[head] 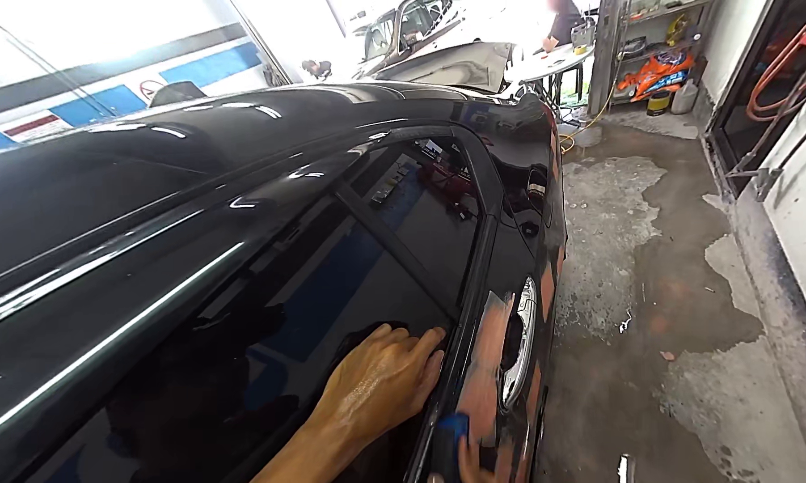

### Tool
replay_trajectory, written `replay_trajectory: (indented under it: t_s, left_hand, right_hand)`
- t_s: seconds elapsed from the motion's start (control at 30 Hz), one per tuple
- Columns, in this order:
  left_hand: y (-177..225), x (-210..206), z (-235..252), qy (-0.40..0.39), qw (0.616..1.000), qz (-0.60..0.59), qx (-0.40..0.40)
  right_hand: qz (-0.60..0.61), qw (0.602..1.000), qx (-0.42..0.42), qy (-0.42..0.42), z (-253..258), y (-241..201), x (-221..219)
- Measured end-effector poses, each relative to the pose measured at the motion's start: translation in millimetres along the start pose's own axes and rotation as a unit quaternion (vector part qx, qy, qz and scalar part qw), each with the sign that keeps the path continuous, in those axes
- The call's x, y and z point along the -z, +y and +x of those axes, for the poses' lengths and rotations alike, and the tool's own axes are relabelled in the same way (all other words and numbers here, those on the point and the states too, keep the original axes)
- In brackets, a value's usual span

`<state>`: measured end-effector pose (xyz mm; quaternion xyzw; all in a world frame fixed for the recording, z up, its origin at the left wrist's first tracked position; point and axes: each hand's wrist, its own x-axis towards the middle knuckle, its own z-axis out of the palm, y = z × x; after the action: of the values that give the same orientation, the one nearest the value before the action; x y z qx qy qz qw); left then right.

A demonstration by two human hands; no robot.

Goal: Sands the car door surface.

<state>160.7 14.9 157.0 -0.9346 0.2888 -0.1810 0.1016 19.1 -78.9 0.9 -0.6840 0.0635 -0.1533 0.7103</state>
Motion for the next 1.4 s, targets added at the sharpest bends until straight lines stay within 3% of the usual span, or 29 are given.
replay_trajectory:
  t_s: [0.1,0.2,0.27,0.33,0.4,0.47,0.57,0.63,0.77,0.83,0.97,1.03,1.2,1.23,1.3,1.4]
  left_hand:
    - [0,0,1,0.001,1.000,0.005,-0.005]
    - [-1,0,0,-0.006,1.000,0.008,-0.002]
    - [1,0,-1,-0.007,1.000,0.006,-0.001]
    - [-1,0,0,-0.002,1.000,0.003,-0.005]
    - [-1,-1,0,0.000,1.000,0.001,-0.004]
    - [0,-2,-1,0.001,1.000,0.003,-0.004]
    - [-1,-1,0,0.004,1.000,0.005,-0.006]
    - [0,-1,-1,-0.001,1.000,0.004,-0.002]
    - [-1,-2,-2,0.006,1.000,-0.001,-0.010]
    - [-1,-2,-1,0.009,1.000,-0.001,-0.009]
    - [-2,-2,-1,0.007,1.000,0.002,-0.010]
    - [-2,-2,-2,0.004,1.000,0.001,-0.010]
    - [-1,-3,-1,0.015,1.000,0.013,-0.015]
    - [0,-3,-1,0.014,1.000,0.015,-0.013]
    - [1,-4,-2,0.014,1.000,0.015,-0.014]
    - [0,-4,-2,0.011,1.000,0.017,-0.014]
  right_hand:
    - [-0.041,0.996,-0.007,0.075,99,6,-12]
    - [-0.004,0.992,-0.072,0.102,182,17,-17]
    - [-0.022,0.996,-0.044,0.076,146,15,-11]
    - [-0.018,0.998,0.010,0.059,67,6,-8]
    - [0.027,0.999,-0.006,0.034,15,5,-6]
    - [0.021,0.999,-0.012,0.049,38,10,-6]
    - [-0.012,0.995,-0.032,0.094,152,25,-11]
    - [0.017,0.991,-0.083,0.099,185,26,-10]
    - [0.003,0.999,-0.018,0.048,77,12,-5]
    - [0.023,0.999,-0.020,0.042,60,12,-4]
    - [0.017,0.995,-0.056,0.082,206,24,-10]
    - [0.021,0.991,-0.101,0.088,241,24,-11]
    - [0.015,0.999,-0.016,0.037,89,15,-1]
    - [0.020,0.999,-0.012,0.038,84,17,-1]
    - [0.006,0.998,-0.008,0.055,128,25,-3]
    - [0.008,0.995,-0.056,0.083,234,30,-10]
